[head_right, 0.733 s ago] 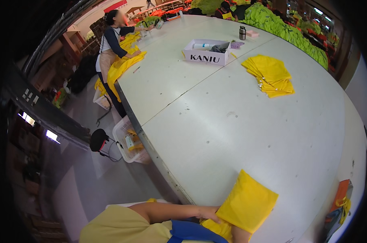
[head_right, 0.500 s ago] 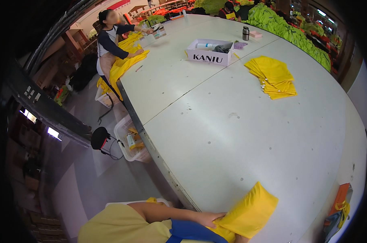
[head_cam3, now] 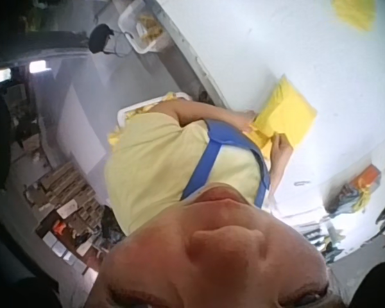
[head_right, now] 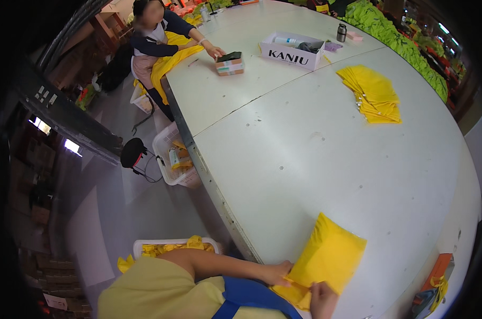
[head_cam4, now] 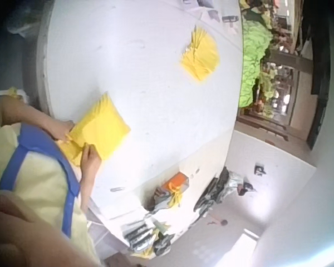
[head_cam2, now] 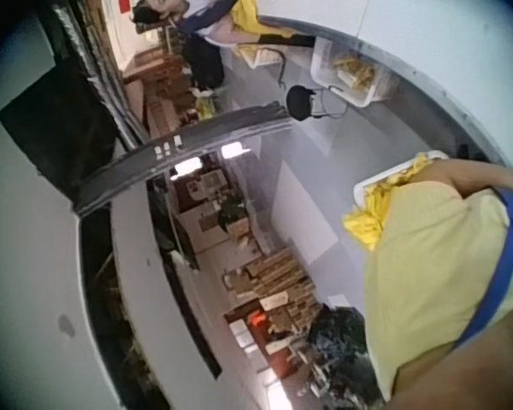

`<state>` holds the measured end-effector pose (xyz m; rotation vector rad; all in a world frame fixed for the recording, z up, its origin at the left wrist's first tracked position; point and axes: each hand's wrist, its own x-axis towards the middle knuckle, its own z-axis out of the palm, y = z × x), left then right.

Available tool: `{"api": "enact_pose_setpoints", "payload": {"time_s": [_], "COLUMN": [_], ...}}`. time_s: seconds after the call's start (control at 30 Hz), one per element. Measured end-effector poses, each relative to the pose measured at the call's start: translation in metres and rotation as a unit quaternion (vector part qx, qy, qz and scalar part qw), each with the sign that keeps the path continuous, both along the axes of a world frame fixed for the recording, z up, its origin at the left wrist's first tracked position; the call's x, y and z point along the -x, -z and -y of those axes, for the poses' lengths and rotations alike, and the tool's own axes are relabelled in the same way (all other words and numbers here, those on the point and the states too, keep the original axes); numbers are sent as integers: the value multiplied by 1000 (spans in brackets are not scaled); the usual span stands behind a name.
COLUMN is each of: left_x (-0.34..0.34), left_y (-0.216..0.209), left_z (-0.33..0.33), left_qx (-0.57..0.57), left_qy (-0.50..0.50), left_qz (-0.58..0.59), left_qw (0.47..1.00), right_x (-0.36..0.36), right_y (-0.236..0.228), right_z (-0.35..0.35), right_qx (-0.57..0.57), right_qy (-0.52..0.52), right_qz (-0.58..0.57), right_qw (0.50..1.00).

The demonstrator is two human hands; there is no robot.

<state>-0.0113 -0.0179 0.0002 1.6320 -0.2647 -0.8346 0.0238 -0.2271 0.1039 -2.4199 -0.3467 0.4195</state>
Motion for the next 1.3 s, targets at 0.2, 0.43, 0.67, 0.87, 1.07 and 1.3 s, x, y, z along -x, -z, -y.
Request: {"api": "enact_pose_setpoints", "payload": {"time_s": [0.2,0.43,0.67,0.87,1.07,1.3], "left_x": [-79,-314,-380,-233,-151,-141], "left_y": [-29,-66,-14,-35,-44,-49], "left_z": [-122,-503,-617,-515,-447,-456], "left_qx": [-219,-599,-533,-403,-258,-198], "left_qy": [-61,-432,-393,-259,-225,-269], "left_qz": [132,260,267,397,352,340], "left_qw": [965,622,700,783,871,879], "right_x": [-56,-65,-110,-202,-249,-195], "right_y": [-29,23,33,25,44,5], "right_z": [-89,-221,-322,-430,-481,-467], "right_qx": [-22,2,12,-214,-47,-129], "right_qy": [1,-14,-20,65,89,-49], "right_qz": [41,-73,-97,-28,38,255], "right_qw": [999,997,995,974,994,957]}}
